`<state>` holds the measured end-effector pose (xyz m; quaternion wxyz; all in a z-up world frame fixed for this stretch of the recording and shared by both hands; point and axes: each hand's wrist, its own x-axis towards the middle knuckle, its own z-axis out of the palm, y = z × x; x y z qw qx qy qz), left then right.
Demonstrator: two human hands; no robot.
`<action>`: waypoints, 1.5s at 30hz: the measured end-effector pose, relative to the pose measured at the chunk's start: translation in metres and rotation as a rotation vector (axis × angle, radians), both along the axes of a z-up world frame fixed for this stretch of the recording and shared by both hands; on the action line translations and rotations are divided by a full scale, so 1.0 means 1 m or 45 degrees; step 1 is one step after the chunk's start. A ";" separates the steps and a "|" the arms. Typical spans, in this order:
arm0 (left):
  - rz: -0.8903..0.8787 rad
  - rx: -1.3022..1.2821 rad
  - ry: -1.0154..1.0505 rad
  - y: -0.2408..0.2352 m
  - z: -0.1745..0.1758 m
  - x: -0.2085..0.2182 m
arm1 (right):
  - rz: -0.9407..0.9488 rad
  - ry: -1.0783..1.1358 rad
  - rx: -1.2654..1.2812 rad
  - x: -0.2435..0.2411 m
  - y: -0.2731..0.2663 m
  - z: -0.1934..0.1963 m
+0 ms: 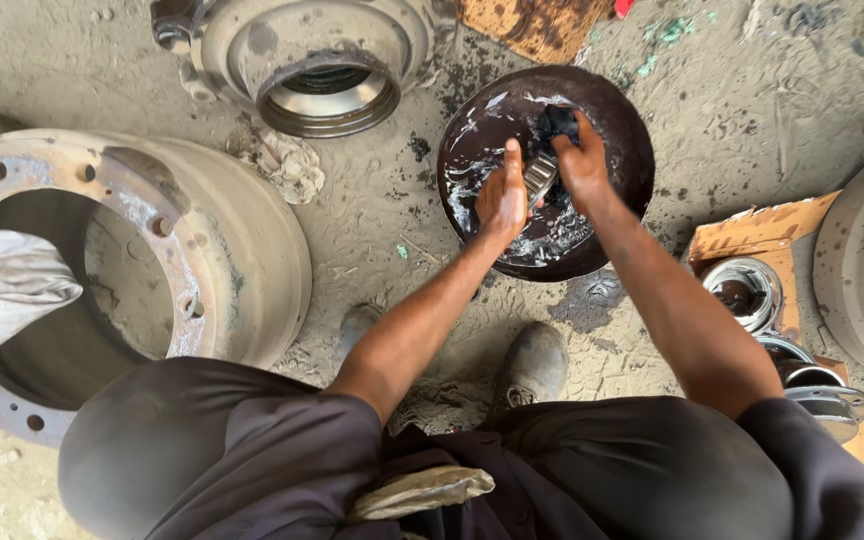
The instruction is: The person sits on the ground and scrubs metal mechanical parts with a rag in a shallow pan of liquid. They repeatedly dip the parts into the liquid, scrub them, and place them on a cardboard sheet nearby.
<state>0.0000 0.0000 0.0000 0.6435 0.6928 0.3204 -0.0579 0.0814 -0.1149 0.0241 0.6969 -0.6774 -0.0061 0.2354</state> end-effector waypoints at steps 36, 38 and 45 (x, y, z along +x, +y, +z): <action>0.137 -0.625 -0.242 0.036 0.001 -0.020 | 0.972 -0.743 -1.767 -0.031 -0.035 0.014; 0.100 -0.645 -0.292 0.036 0.001 -0.021 | 0.564 -0.249 -1.080 -0.028 -0.037 0.009; 0.067 -0.606 -0.342 0.034 -0.011 -0.016 | 0.120 -0.718 -0.225 -0.049 -0.030 0.067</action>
